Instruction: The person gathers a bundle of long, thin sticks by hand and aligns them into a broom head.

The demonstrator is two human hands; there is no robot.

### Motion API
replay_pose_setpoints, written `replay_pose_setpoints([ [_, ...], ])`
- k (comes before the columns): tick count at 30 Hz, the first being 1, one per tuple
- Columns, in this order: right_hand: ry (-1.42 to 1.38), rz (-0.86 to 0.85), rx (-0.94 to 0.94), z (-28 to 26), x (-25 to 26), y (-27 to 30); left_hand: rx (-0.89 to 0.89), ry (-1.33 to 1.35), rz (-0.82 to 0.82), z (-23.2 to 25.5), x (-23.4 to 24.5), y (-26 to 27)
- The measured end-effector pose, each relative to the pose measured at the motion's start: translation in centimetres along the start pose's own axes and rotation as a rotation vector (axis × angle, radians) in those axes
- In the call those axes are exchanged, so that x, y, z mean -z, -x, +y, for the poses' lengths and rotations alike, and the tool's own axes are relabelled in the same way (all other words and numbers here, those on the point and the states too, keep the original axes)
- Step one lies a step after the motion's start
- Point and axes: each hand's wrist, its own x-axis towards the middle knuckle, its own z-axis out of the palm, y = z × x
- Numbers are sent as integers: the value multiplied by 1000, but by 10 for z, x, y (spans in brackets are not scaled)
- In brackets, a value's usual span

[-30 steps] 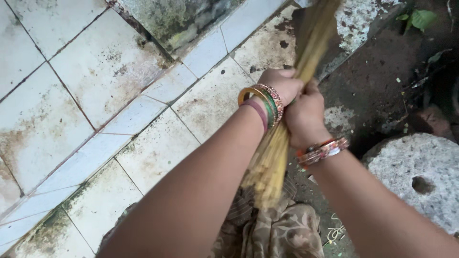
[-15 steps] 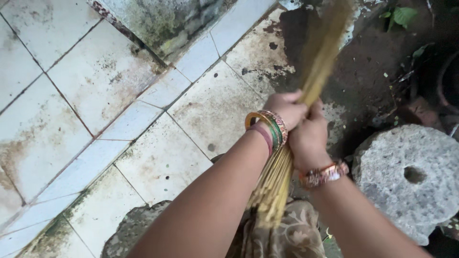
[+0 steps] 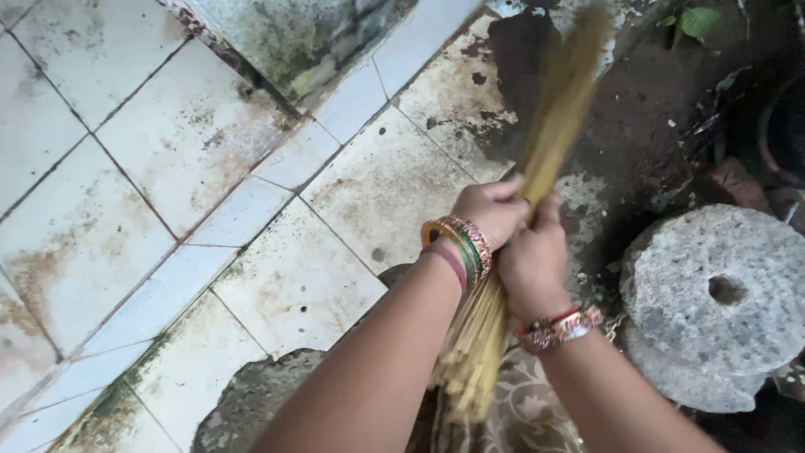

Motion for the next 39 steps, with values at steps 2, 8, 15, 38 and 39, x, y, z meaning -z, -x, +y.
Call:
replay_pose_setpoints([
  [2,-3,-128,38,6,-10,-13,-10,11,89,-7,13,2],
  [8,-269,-134,-255,40,-18,-21,100,-191,50,-43,0,-28],
  [15,-42,47,-77,21,-30,32,103,10,-44,-31,33,19],
  [38,739,-664,-194,8,103,17,485,496,-65,-48,-12,77],
  [39,717,-664,-200,14,105,7,516,570,-49,-55,-20,77],
])
